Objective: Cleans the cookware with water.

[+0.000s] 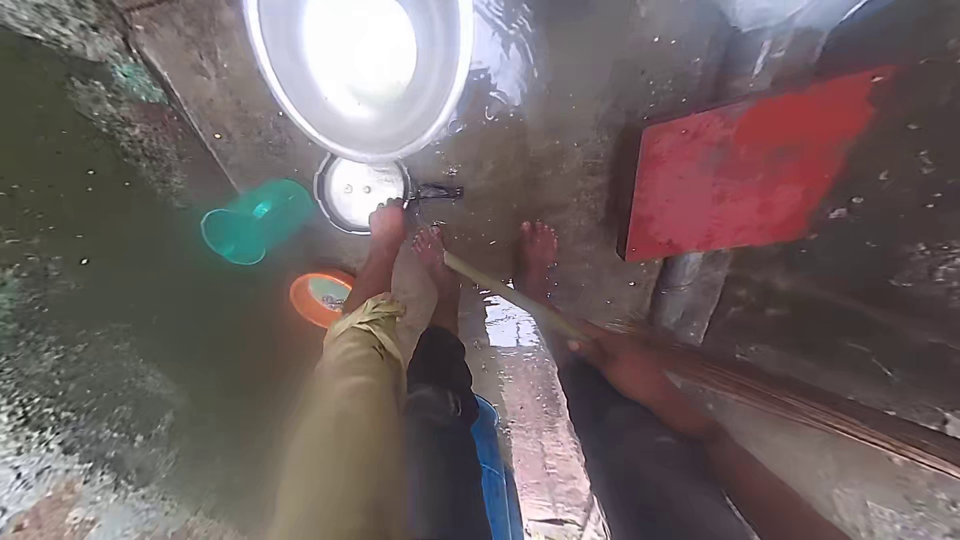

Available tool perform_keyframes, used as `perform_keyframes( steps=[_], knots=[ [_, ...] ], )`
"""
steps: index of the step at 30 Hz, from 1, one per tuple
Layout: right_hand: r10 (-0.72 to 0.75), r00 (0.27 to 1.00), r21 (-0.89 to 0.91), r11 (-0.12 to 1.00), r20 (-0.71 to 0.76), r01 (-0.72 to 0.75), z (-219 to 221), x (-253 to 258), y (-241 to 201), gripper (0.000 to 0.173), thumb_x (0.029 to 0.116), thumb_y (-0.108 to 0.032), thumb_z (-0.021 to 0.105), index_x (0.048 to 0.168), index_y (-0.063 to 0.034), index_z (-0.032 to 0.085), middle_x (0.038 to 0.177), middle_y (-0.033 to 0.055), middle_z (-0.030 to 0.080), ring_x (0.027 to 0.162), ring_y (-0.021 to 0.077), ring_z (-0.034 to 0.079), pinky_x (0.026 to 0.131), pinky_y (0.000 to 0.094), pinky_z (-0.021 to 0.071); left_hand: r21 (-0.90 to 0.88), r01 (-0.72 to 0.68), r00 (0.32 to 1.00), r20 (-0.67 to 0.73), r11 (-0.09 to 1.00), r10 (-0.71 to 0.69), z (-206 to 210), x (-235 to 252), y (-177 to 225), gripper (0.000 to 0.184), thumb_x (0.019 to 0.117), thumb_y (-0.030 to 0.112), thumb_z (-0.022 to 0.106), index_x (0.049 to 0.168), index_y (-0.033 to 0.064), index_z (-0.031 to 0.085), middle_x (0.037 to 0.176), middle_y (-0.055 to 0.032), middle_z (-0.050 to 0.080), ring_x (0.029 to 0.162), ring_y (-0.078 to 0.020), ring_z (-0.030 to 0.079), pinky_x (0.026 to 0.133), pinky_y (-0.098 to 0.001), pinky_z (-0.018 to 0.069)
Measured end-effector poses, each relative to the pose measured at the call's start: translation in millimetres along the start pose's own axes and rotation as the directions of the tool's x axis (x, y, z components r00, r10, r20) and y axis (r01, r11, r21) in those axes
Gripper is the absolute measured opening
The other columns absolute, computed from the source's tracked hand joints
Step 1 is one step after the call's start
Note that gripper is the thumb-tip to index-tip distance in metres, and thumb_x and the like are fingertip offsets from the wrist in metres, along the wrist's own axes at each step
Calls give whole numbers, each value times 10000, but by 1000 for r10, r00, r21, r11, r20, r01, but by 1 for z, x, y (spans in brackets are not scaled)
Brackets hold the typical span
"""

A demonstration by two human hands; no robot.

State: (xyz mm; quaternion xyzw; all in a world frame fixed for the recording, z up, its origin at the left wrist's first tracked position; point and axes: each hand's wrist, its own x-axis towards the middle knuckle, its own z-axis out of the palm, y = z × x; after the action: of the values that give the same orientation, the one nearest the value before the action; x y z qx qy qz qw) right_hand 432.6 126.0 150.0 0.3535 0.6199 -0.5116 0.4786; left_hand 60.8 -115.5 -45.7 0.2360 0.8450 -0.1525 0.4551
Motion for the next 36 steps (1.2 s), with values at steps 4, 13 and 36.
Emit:
perform_keyframes(
  steps=[4, 13, 36],
  knots=[
    [30, 999, -57, 998, 14, -29, 6, -7, -9, 494, 1051, -409, 558, 1525, -282, 514, 1220, 163, 712, 1142, 328, 677, 1030, 585, 493, -117, -39, 996, -83, 992, 29, -2, -34, 19, 332, 983, 215, 597, 1283, 83, 651, 1259, -196, 669, 1151, -431, 648, 846, -654, 549],
    [-10, 997, -29, 1000, -71, 8, 15, -39, -7, 495, 1051, -461, 513, 1529, -334, 502, 1221, 137, 716, 1131, 321, 679, 999, 592, 499, -689, -43, 998, -65, 723, -2, 0, -80, 66, 392, 1015, 278, 606, 1252, -34, 633, 1104, -276, 685, 1074, -428, 665, 956, -632, 504],
    [228, 951, -77, 966, -209, -248, 22, -37, -24, 480, 1057, -504, 471, 1513, -358, 507, 1154, 178, 724, 1079, 405, 685, 920, 656, 511, -941, 185, 890, 283, -283, -358, 9, -45, 75, 606, 1068, 547, 428, 1393, 53, 561, 1325, -181, 647, 1198, -299, 650, 991, -556, 546]
  ],
)
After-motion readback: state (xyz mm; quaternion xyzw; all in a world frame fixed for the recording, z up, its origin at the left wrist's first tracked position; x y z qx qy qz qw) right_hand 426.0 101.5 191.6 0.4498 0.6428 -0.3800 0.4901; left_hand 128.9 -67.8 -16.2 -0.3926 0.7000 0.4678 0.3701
